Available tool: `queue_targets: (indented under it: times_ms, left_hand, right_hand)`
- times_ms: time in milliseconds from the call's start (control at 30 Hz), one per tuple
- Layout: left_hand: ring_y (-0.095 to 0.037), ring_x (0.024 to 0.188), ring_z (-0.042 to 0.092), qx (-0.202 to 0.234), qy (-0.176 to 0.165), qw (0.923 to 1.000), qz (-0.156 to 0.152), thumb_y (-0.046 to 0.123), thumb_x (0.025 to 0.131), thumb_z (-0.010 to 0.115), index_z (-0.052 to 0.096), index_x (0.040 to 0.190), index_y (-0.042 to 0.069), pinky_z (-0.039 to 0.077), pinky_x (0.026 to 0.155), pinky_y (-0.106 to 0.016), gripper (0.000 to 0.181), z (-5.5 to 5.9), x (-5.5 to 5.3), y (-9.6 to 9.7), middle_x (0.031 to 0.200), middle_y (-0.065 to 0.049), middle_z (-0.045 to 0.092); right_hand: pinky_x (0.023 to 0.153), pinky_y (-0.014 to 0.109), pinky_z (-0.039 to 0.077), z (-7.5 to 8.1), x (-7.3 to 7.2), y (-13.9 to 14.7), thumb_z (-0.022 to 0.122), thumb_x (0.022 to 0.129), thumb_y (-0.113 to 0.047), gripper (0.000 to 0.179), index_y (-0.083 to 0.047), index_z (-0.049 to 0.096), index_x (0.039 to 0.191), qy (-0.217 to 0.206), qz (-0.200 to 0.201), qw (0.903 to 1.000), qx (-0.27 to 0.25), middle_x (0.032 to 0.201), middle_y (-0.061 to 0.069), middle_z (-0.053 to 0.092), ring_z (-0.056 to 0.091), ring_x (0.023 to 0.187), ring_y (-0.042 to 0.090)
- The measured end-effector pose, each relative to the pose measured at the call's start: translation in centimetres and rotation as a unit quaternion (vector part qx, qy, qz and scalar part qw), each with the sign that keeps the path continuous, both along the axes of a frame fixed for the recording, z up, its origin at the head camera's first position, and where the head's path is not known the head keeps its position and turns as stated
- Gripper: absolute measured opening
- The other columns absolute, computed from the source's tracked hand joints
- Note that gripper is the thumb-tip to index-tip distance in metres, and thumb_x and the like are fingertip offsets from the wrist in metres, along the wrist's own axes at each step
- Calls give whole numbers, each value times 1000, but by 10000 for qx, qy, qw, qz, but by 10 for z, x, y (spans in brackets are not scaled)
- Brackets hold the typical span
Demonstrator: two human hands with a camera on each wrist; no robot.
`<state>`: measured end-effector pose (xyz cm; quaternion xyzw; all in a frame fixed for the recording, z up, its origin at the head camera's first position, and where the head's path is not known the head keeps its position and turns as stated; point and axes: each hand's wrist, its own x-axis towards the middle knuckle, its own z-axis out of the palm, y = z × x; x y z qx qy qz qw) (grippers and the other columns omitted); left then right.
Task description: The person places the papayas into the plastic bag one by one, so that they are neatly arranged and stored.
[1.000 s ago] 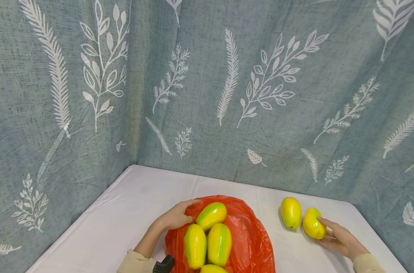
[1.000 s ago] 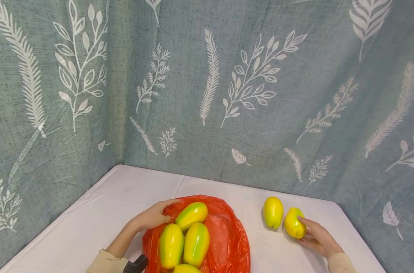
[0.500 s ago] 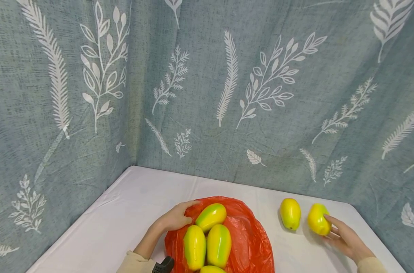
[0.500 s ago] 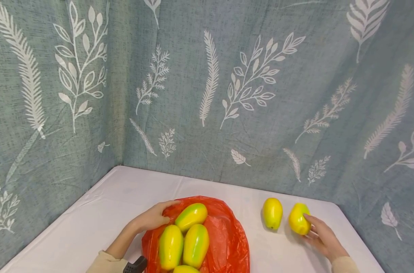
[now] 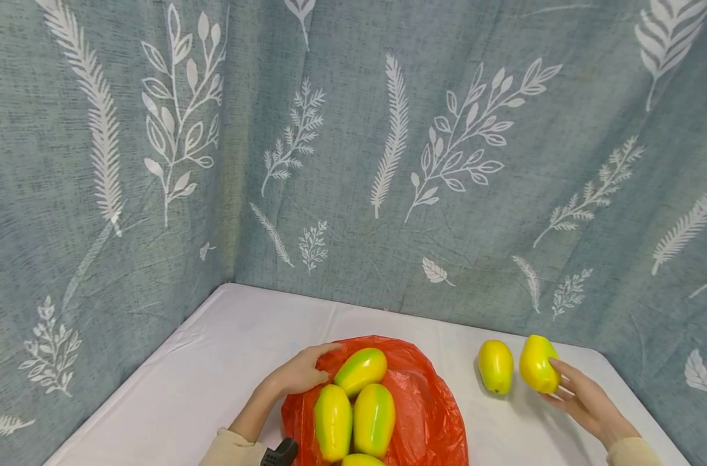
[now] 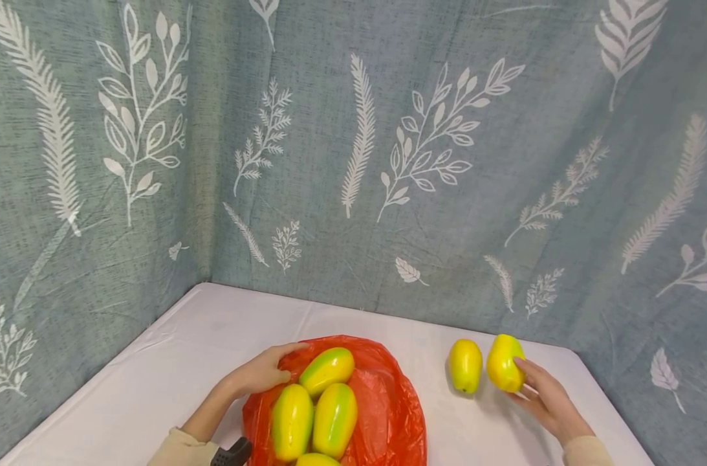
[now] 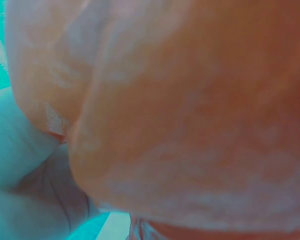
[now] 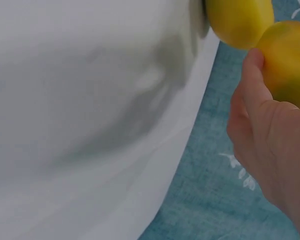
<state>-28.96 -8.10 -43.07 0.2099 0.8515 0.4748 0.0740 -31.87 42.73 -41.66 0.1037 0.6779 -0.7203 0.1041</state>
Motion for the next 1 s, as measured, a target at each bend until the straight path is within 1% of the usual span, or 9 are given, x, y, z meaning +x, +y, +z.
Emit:
queue_targets:
  times_ms: [100, 300, 433, 567, 667, 733, 833, 900, 1000]
  left_hand:
    - [-34, 110, 49, 55, -40, 10000, -4, -8, 83, 52, 45, 138, -2, 42, 95, -55, 56, 1, 0, 1, 133, -21, 49]
    - [-34, 111, 48, 64, -46, 10000, 33, -8, 82, 51, 45, 138, -3, 42, 95, -55, 57, 1, 0, 3, 134, -22, 48]
    - [-33, 110, 48, 90, -49, 9999, 56, -8, 82, 51, 45, 138, -3, 43, 94, -54, 57, 1, -1, 4, 134, -21, 48]
    - [-33, 112, 48, 91, -29, 9999, 48, -8, 82, 50, 45, 138, -2, 42, 96, -54, 57, -1, -2, 5, 134, -21, 48]
    - [-32, 111, 48, 93, -19, 9999, 41, -8, 81, 50, 44, 138, -2, 43, 95, -54, 58, -1, -3, 6, 134, -21, 48]
    - [-32, 110, 48, 97, -31, 9999, 48, -8, 81, 50, 44, 139, -2, 44, 94, -53, 58, -2, -4, 6, 134, -21, 48]
    - [-32, 110, 48, 86, -20, 9999, 68, -8, 82, 50, 44, 139, -2, 44, 94, -53, 57, -2, -4, 7, 134, -21, 48]
    - [-32, 109, 49, 86, -14, 9999, 67, -8, 82, 49, 44, 139, -2, 44, 94, -53, 57, -2, -4, 7, 134, -21, 48]
    - [-31, 108, 49, 93, -4, 9999, 61, -8, 82, 49, 44, 139, -2, 45, 93, -52, 57, -2, -4, 8, 133, -21, 48]
  right_hand:
    - [95, 45, 44, 4, 0, -5, 48, 99, -36, 78, 5, 3, 148, 87, 163, 9998, 45, 139, 22, 18, 54, 93, 14]
    - [96, 43, 44, 12, 0, -18, 48, 98, -38, 76, 4, 7, 147, 269, 425, 9984, 265, 125, 9, 38, 53, 99, 16]
    - [99, 47, 41, 16, 0, -30, 47, 99, -39, 76, 4, 7, 148, 378, 571, 9967, 440, 121, 7, 42, 52, 103, 18]
    - [103, 52, 35, 18, 0, -41, 47, 99, -36, 76, 4, 6, 148, 386, 633, 9965, 398, 120, 6, 44, 50, 105, 21]
    - [104, 53, 33, 21, 2, -49, 47, 100, -34, 75, 5, 4, 149, 407, 709, 9961, 322, 122, 6, 43, 47, 110, 25]
    - [104, 53, 33, 23, 3, -54, 46, 100, -33, 76, 4, 2, 149, 431, 766, 9957, 296, 129, 11, 39, 42, 117, 30]
    - [103, 53, 34, 25, 2, -62, 44, 100, -35, 78, 5, -2, 149, 458, 869, 9947, 294, 141, 20, 26, 28, 129, 41]
    - [103, 54, 34, 25, 2, -68, 45, 100, -35, 79, 5, -3, 149, 476, 936, 9940, 309, 145, 24, 17, 20, 133, 45]
    - [102, 54, 35, 24, 2, -76, 45, 100, -33, 77, 5, -1, 149, 495, 996, 9930, 394, 146, 26, 15, 21, 133, 46]
